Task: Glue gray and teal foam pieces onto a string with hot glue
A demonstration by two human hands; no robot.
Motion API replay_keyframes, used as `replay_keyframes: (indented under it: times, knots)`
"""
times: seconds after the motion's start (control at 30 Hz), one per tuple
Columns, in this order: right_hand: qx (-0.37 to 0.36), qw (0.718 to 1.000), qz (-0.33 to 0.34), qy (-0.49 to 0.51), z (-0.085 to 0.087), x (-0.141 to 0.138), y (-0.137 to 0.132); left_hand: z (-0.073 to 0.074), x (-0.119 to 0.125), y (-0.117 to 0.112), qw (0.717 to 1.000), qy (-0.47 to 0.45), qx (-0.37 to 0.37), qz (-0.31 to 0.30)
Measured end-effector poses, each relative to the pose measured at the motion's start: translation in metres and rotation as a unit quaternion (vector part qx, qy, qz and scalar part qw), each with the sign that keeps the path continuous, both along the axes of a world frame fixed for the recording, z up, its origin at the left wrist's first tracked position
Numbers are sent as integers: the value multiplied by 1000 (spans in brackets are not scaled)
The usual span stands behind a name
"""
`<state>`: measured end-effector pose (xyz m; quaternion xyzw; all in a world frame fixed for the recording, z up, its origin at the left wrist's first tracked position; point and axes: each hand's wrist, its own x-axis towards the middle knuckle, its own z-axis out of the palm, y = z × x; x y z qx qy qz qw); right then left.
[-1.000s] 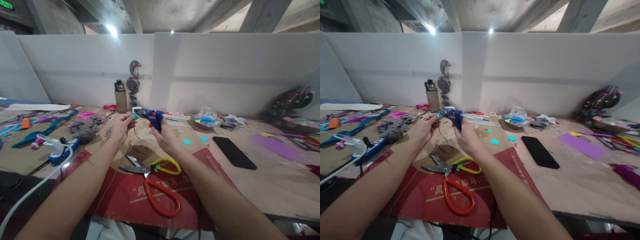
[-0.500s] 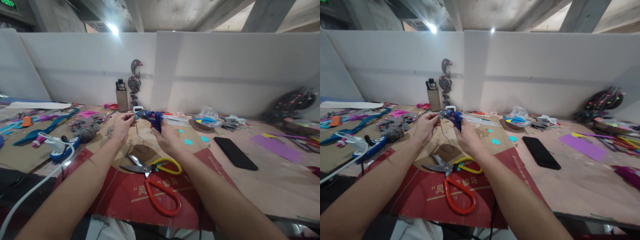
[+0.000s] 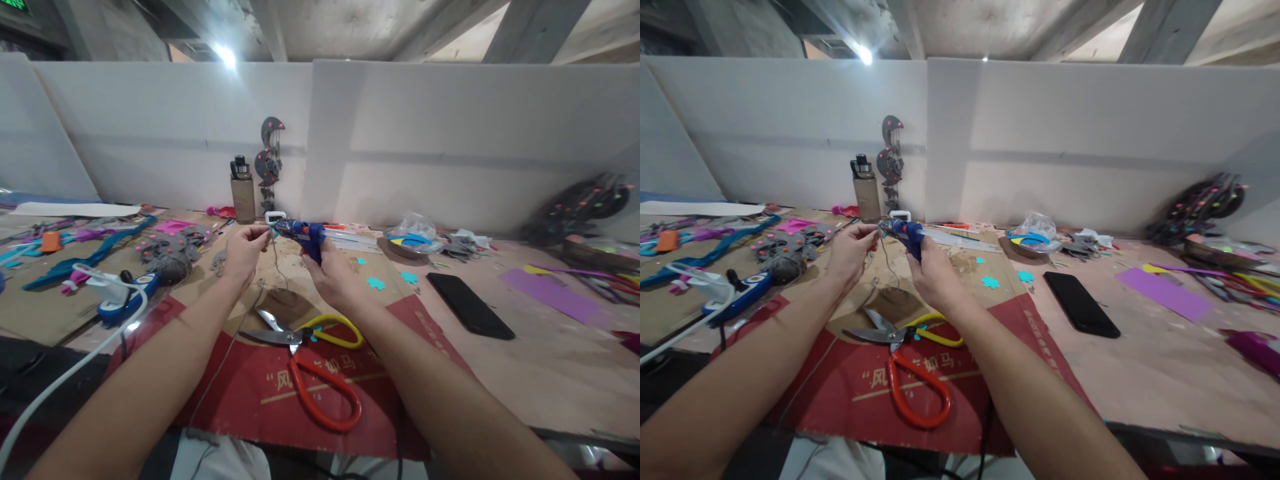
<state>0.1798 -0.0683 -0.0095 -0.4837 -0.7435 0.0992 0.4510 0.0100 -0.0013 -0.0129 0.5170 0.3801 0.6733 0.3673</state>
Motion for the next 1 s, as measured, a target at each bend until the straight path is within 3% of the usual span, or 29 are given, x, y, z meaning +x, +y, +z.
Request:
replay_keyframes:
  times: [1.0]
  knots:
    - [16, 1000, -3, -2, -1, 0, 2, 1, 1, 0, 1000, -3, -3, 5]
